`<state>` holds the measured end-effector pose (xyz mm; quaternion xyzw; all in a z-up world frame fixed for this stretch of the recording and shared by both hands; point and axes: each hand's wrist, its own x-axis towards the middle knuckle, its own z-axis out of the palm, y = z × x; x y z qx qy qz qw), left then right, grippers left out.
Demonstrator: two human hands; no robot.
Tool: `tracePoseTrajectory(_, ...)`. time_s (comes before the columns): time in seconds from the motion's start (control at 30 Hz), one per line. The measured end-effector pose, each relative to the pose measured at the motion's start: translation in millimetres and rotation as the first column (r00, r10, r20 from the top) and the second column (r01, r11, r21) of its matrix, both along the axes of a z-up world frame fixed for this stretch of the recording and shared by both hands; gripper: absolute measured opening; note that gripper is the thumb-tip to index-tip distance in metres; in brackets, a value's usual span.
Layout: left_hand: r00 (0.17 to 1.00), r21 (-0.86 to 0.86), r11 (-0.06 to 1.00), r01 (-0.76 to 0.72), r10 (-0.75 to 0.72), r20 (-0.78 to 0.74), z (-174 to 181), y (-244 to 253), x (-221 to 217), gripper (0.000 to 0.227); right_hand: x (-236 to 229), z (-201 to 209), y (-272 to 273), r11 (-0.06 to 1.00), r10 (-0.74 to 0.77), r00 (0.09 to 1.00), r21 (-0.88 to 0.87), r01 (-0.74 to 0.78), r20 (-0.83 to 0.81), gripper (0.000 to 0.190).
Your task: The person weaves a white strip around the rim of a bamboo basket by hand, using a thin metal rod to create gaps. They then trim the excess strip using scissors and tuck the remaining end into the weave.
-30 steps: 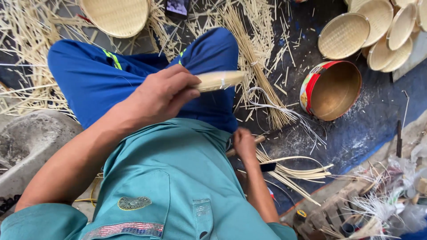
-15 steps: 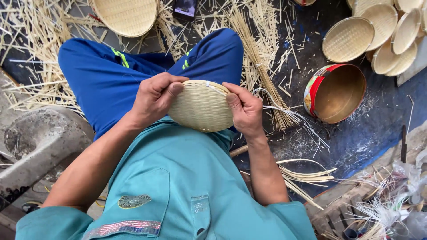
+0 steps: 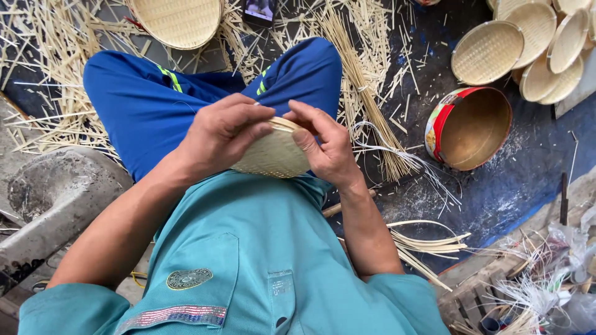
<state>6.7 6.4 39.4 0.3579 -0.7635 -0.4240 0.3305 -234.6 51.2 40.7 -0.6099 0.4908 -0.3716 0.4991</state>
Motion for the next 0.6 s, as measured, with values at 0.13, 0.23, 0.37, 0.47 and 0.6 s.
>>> tracePoseTrajectory(0.13,0.994,0.117,0.99,-0.081,0.088,-0.059,-6,1,16,0.022,3,-24,3,0.999,0.013,1.0,0.049,-0.013,0.003,0.036)
tracePoseTrajectory(0.23,0.993,0.068,0.991,-0.112,0.113,-0.02,-2,2,18,0.025,15,-25,2,0.998,-0.008,0.999,0.06,0.004,0.052,0.035)
tracePoseTrajectory(0.37,0.984,0.179,0.968,-0.176,0.178,0.001,-13,3,19,0.021,21,-22,-5,1.0,0.009,0.998,-0.007,-0.01,-0.061,0.032)
tracePoseTrajectory(0.47,0.981,0.295,0.937,-0.188,0.192,0.015,-15,5,21,0.02,19,-23,-5,0.998,0.044,0.998,0.047,-0.041,-0.051,0.033)
tracePoseTrajectory(0.6,0.979,0.41,0.902,-0.132,0.184,-0.091,-20,4,28,0.022,18,-28,-2,0.998,0.06,0.998,0.022,-0.06,0.017,0.035)
